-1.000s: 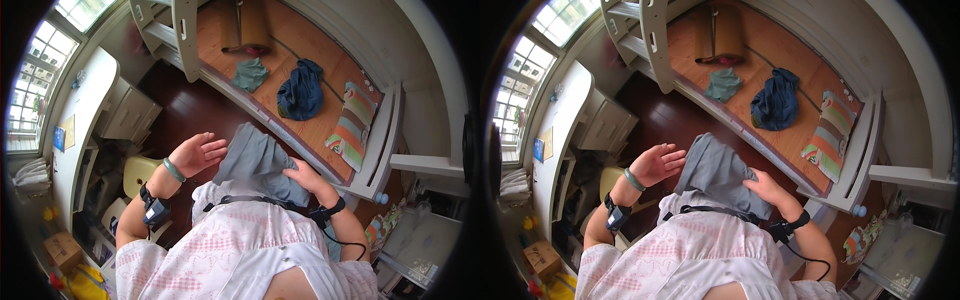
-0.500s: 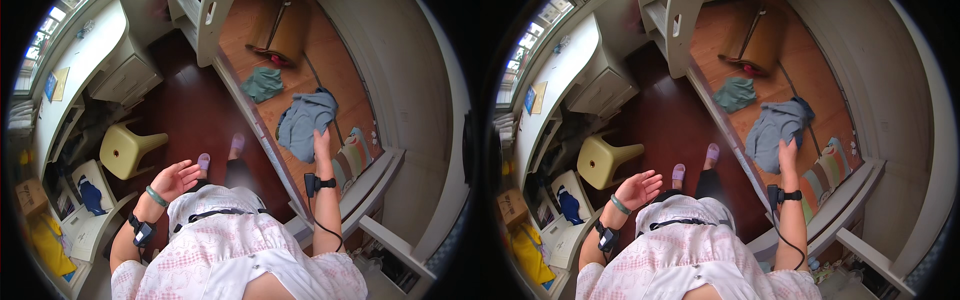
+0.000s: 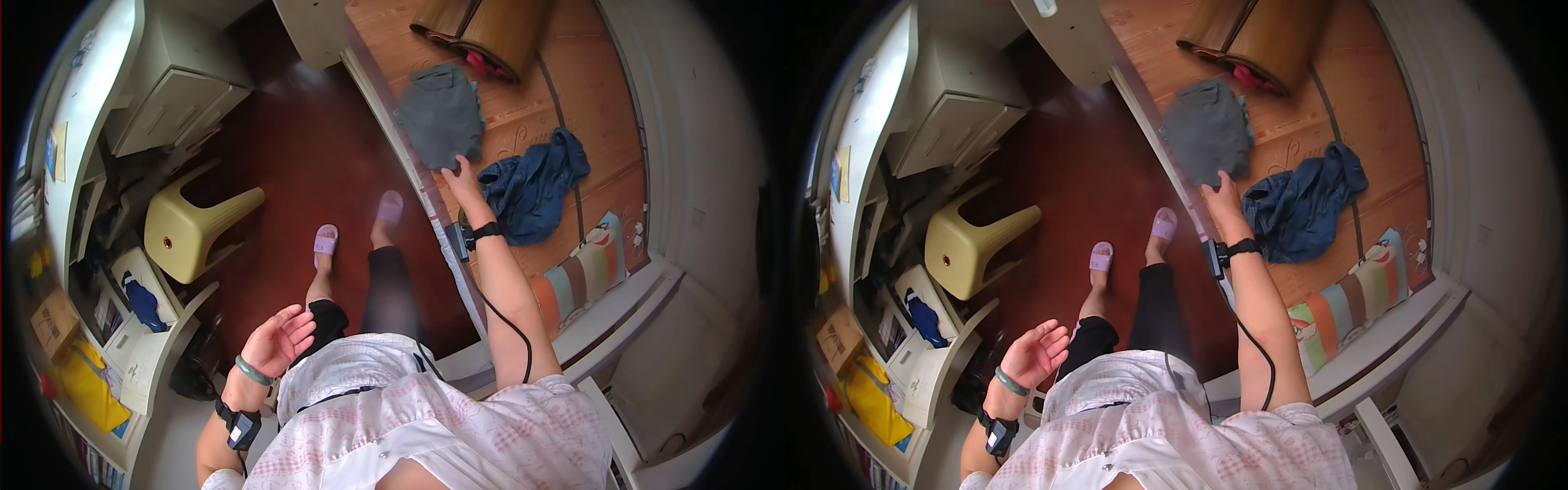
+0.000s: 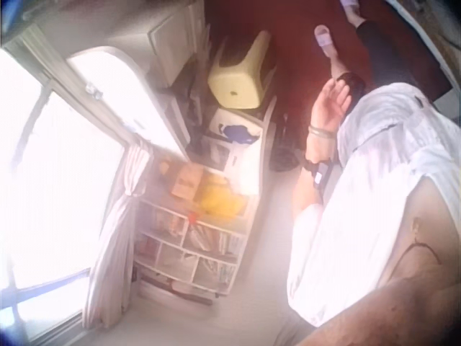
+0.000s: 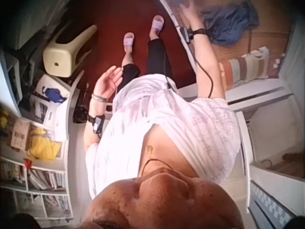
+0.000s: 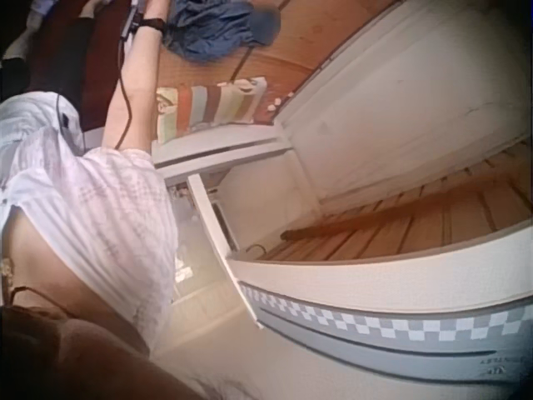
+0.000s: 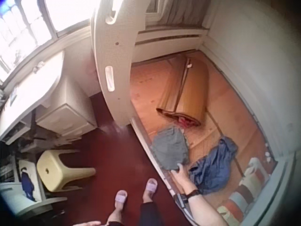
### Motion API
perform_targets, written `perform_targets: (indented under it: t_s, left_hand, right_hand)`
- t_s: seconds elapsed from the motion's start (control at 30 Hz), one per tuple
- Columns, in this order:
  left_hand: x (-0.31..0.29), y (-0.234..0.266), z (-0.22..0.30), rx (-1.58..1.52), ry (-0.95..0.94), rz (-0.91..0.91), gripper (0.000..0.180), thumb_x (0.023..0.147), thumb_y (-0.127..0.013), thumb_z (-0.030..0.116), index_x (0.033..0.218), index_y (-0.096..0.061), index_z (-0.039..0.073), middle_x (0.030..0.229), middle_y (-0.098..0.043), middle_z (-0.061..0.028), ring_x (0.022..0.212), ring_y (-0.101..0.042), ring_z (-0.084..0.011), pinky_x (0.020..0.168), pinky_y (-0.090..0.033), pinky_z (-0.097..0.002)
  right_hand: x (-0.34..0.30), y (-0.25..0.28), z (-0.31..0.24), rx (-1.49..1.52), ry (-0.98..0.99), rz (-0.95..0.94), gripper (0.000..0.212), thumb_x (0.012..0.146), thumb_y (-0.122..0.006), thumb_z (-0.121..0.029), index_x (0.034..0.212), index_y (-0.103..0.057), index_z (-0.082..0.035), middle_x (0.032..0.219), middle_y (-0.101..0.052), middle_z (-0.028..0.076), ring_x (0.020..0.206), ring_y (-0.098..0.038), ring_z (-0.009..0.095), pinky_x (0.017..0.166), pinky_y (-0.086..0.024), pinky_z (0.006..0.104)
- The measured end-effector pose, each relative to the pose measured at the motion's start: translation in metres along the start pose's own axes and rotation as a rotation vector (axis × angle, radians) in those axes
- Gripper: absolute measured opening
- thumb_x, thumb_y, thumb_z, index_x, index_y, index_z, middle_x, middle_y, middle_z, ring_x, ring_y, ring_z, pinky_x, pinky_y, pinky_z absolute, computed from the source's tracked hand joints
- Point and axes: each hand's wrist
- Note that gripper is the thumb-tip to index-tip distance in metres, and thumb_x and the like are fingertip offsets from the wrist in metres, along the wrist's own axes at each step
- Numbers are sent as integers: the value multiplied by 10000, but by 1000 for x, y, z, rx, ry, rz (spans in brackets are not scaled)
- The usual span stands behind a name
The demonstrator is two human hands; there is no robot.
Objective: The person picks up a light green shirt, a pair of grey shorts, a pair of blue jeans, and a pair of blue shorts from a bed and folds each item by hand before placing them on a chair.
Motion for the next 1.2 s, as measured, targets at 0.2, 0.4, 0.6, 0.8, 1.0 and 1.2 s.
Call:
perform_targets:
  t_s: [0.2,0.4,0.6,0.8,1.0,1.2]
  left_hand:
    - [35,-11,-5,6,52,55,222,929,-455,183,1091,-553,69,1062,-631,-111,943,-625,-245,822,-511,-390]
    - [66,-20,-11,48,112,116,226,921,-468,197,1092,-550,74,1037,-635,-108,929,-628,-241,821,-510,-387]
    - [89,-23,-12,83,153,191,210,922,-473,198,1062,-568,74,984,-655,-93,909,-637,-239,821,-509,-389]
    - [91,-46,-1,222,166,108,212,927,-475,208,1063,-563,71,964,-647,-92,890,-632,-232,808,-512,-379]
    - [54,-46,8,384,163,-104,207,929,-479,208,1075,-553,81,973,-639,-93,911,-618,-222,824,-497,-364]
    - [23,-49,6,863,102,-351,193,928,-474,162,1100,-525,90,999,-622,-59,928,-605,-173,815,-473,-307]
  right_hand:
    - [-18,-2,167,167,-486,227,763,760,-697,-278,1347,-302,9,1297,-451,199,1177,-452,279,958,-376,340]
    - [-35,0,241,318,-799,338,938,669,-760,-342,1372,-241,0,1349,-354,256,1222,-396,359,995,-357,389]
    - [2,-45,198,-32,-744,113,615,742,-649,-357,1229,-469,-28,1152,-544,280,1098,-515,395,923,-413,386]
    - [-49,-43,255,262,-594,404,389,842,-526,-238,1085,-523,66,1103,-563,291,1064,-532,398,893,-417,417]
    - [-184,47,155,900,-717,647,386,919,-468,-240,1198,-457,26,1149,-549,108,989,-536,209,863,-408,373]
    - [-351,115,41,1684,-256,460,307,918,-499,-203,1167,-492,-23,1170,-562,99,1089,-535,217,954,-411,393]
Point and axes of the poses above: each hand's wrist, its own x-axis towards the middle knuckle, its own y-axis out of the back of the hand, z = x × y
